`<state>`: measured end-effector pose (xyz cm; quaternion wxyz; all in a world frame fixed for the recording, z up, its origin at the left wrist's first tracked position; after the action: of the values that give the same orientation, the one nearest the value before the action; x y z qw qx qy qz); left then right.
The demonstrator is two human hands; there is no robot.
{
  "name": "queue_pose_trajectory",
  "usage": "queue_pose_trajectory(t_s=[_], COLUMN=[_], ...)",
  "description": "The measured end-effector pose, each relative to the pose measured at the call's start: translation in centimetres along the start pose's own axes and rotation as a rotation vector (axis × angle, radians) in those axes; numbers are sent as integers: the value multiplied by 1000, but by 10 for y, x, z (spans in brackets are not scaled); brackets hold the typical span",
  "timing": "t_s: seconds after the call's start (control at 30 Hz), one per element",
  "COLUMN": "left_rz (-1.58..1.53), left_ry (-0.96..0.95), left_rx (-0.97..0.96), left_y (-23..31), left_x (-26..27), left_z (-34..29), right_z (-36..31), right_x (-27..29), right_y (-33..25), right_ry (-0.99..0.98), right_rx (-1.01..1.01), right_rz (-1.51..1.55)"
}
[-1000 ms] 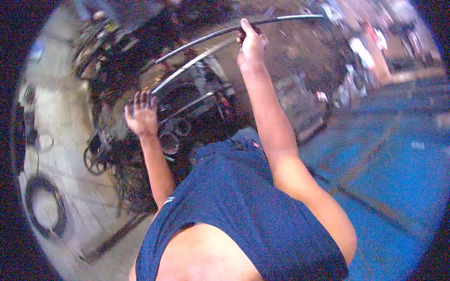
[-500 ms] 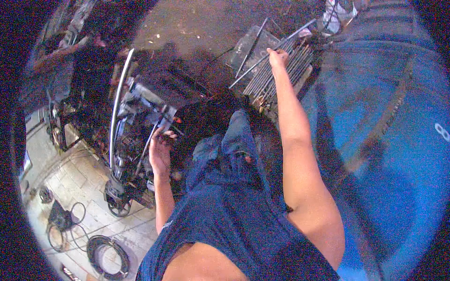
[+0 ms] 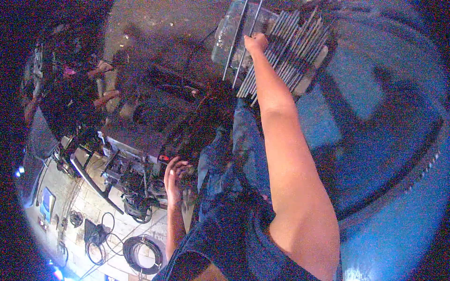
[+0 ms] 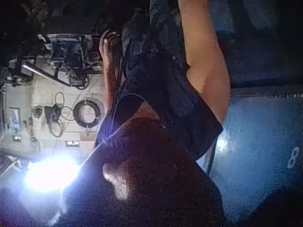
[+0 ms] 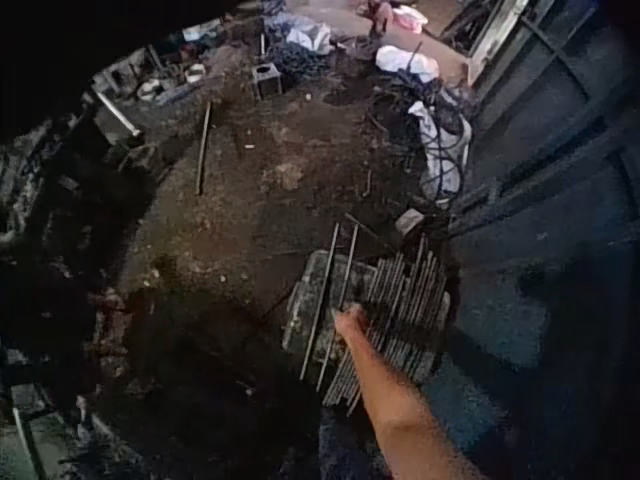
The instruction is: Bending long metal rods using a specialized fabrication machine.
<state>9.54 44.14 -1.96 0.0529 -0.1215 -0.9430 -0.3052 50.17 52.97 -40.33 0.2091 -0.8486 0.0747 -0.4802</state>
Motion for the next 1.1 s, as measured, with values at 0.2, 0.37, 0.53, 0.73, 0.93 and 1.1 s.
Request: queue_pose_trajectory(t_s=[0.2,0.37,0.53,0.73,0.93,1.1], left_rz=[21,57,77,50,166,155], left_ry=[44,5,14,4,-6,-80], left_rx=[58,59,39,26,-6,-8], left_y=[2,0,-1,-11,-8,-14], left_x=[-10,-19,-17,-19,-19,-37], left_z=[5,9,8,13,19,54], right_z=[11,13,-2,8,21,26], right_x=[-30,-31,-27,-26,7,36], right_y=[9,13,-9,2,42,144], right_ry=[-5,26,-87,-141,184,223], right_rx=[15,-19,-61,-85,-217,-107], right_rz=[127,193,169,408,1069,240])
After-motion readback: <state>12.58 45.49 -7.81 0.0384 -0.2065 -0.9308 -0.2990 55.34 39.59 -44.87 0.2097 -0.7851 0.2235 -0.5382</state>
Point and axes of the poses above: each hand's wrist, its own z-axis towards the middle knuckle, its own x-axis out of the back of the hand, y = z × x, the point moved 3 cm from there along z, towards the middle knuckle, and after that the axes turned 7 degrees about y, right-handed, at the moved point
